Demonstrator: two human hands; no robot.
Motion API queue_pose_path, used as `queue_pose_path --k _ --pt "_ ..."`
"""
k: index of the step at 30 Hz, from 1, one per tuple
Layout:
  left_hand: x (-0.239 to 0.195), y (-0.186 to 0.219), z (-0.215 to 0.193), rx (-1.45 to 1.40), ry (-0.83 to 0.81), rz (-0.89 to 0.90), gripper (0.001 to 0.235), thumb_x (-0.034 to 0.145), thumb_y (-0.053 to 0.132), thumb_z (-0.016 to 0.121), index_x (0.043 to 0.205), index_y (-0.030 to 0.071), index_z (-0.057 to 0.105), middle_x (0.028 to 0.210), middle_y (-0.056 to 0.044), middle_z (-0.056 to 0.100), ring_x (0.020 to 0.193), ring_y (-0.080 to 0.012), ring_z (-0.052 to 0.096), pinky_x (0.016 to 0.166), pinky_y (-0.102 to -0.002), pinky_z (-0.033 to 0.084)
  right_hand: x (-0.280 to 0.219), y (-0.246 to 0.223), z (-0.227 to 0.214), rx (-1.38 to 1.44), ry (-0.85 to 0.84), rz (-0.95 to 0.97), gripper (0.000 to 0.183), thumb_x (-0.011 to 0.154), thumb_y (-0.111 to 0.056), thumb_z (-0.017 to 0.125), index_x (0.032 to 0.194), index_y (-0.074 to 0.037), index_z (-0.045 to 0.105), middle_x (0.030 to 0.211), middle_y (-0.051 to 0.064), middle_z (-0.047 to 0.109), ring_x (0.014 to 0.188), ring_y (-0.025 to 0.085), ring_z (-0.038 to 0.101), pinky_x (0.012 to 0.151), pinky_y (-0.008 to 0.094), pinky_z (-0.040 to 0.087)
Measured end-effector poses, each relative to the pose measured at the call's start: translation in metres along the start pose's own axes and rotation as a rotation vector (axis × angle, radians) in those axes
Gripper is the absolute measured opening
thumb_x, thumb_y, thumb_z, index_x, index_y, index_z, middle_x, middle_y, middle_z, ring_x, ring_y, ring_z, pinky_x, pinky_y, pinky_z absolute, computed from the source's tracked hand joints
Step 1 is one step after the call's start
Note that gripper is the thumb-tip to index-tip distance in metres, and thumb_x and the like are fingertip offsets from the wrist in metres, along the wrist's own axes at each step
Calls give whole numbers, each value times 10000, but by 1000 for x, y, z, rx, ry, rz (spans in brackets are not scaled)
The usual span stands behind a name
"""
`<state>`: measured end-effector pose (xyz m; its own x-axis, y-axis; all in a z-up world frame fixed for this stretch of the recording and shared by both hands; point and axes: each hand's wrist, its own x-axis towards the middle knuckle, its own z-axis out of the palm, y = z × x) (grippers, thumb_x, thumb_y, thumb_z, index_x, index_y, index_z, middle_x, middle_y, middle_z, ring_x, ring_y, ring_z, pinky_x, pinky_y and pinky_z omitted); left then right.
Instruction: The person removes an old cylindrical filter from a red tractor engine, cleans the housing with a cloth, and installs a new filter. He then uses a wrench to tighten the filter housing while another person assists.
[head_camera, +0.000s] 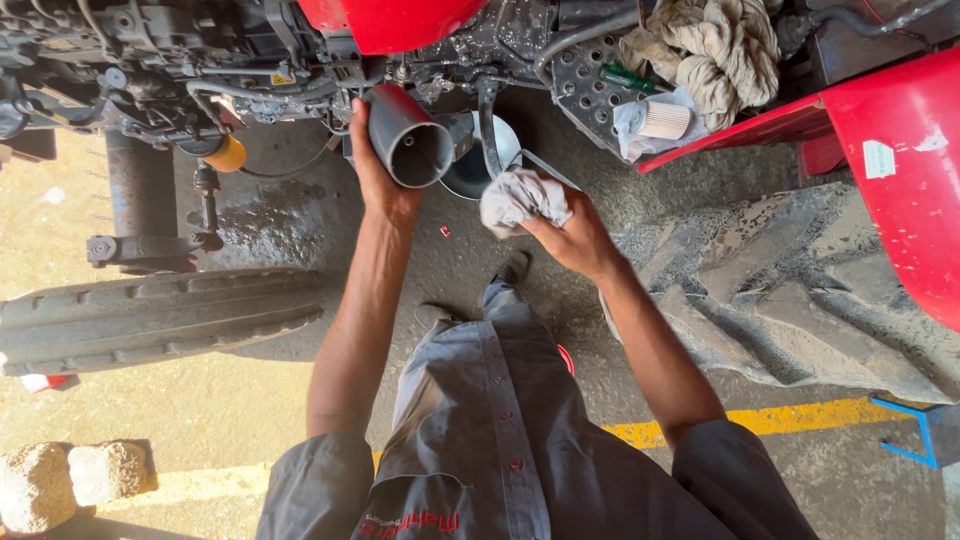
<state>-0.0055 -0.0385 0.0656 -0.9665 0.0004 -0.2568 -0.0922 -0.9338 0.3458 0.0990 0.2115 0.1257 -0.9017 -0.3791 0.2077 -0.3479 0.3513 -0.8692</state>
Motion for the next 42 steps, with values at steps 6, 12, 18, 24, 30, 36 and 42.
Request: queue_pose_path --k 6,12,18,24,30,36,42 --pt "-24 -46 19 212 -15 1 655 883 566 706 1269 57 560 1046 -132 650 918 -265 695 812 -427 609 24 3 60 -49 33 110 256 1024 -20 528 1270 14 594 1125 198 726 997 323 742 885 415 597" --pt "-43 -75 22 399 25 60 722 893 514 741 1336 -9 512 1140 -130 630 1006 -222 649 878 -394 564 45 46 63 -360 -136 409 364 891 -5 551 1250 20 598 1137 280 689 1010 404 712 912 463 572" --pt "-40 -87 14 438 181 7 741 844 495 746 1352 43 453 1251 -130 603 1139 -221 621 967 -371 534 50 74 54 -269 -134 283 290 932 -50 568 1211 3 624 1113 244 703 1033 401 682 858 496 529" --pt "-20 -94 -11 469 168 131 769 851 502 786 1313 -41 496 1156 -145 630 1023 -219 643 890 -362 559 50 98 74 -248 47 128 346 864 2 566 1205 36 620 1127 259 697 1020 404 692 888 472 557" --pt "6 -57 -13 386 153 166 756 875 562 757 1265 -45 531 1045 -145 632 903 -272 688 769 -414 624 27 102 81 276 8 272 364 980 -15 531 1343 -13 541 1056 175 701 917 276 697 768 393 590" --pt "-23 3 18 208 -177 -75 760 872 661 654 1312 49 553 1097 -198 659 1024 -320 710 812 -497 633 12 98 19 1505 251 323 247 964 -4 622 1209 -19 651 1127 119 700 962 196 717 827 311 615" --pt "-54 -60 18 -56 -273 -391 740 914 659 590 1319 40 572 1237 -204 676 1034 -304 686 888 -539 607 43 94 36 656 384 367 150 980 -43 688 1117 18 685 1041 192 726 894 275 715 774 364 618"
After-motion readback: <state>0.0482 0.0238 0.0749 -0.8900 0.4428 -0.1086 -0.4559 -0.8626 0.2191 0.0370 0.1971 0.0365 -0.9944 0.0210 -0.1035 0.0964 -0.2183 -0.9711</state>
